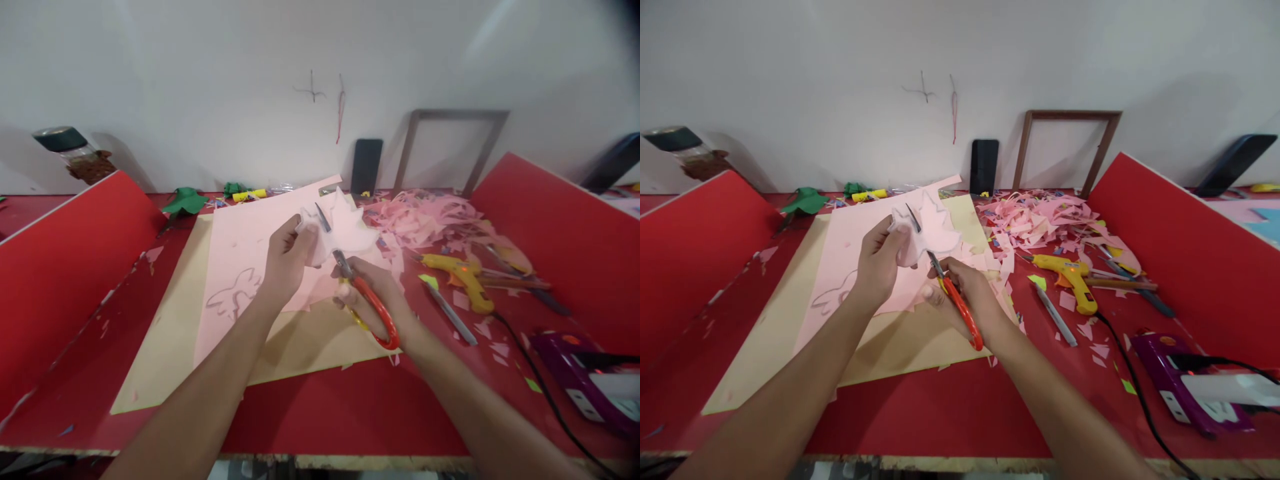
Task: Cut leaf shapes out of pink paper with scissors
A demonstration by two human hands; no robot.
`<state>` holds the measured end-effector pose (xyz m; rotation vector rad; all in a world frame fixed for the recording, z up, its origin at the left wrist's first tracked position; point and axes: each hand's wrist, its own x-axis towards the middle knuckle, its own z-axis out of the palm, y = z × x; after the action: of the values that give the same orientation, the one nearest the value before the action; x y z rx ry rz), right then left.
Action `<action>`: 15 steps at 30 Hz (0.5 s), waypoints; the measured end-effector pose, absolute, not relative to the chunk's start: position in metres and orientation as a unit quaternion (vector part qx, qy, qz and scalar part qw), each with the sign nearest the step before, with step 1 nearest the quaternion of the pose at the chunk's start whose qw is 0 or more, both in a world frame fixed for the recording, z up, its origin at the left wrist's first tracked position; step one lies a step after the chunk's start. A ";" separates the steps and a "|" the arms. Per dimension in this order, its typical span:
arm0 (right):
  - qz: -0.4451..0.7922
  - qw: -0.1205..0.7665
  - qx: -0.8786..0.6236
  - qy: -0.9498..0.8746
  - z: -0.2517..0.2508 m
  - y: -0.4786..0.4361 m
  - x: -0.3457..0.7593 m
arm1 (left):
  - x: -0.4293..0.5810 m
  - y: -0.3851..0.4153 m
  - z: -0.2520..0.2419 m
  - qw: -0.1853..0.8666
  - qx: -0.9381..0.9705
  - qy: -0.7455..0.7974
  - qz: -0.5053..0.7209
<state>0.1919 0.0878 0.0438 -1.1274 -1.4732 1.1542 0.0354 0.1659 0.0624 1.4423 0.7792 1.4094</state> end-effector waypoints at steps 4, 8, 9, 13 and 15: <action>0.436 0.467 -0.442 -0.630 0.046 0.087 0.192 | 0.036 0.164 0.064 0.475 0.604 0.306 0.562; 0.396 0.470 -0.408 -0.675 0.051 0.088 0.193 | 0.038 0.159 0.065 0.484 0.636 0.298 0.522; 0.397 0.469 -0.405 -0.678 0.052 0.088 0.193 | 0.038 0.159 0.064 0.484 0.640 0.299 0.516; 0.405 0.490 -0.410 -0.654 0.055 0.087 0.193 | 0.039 0.158 0.062 0.466 0.648 0.316 0.513; 0.395 0.496 -0.411 -0.655 0.056 0.086 0.191 | 0.039 0.158 0.061 0.455 0.650 0.326 0.514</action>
<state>0.1914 0.0863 0.0562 -0.9967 -1.5858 0.9566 0.0394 0.1576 0.0612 1.6034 0.8051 1.2678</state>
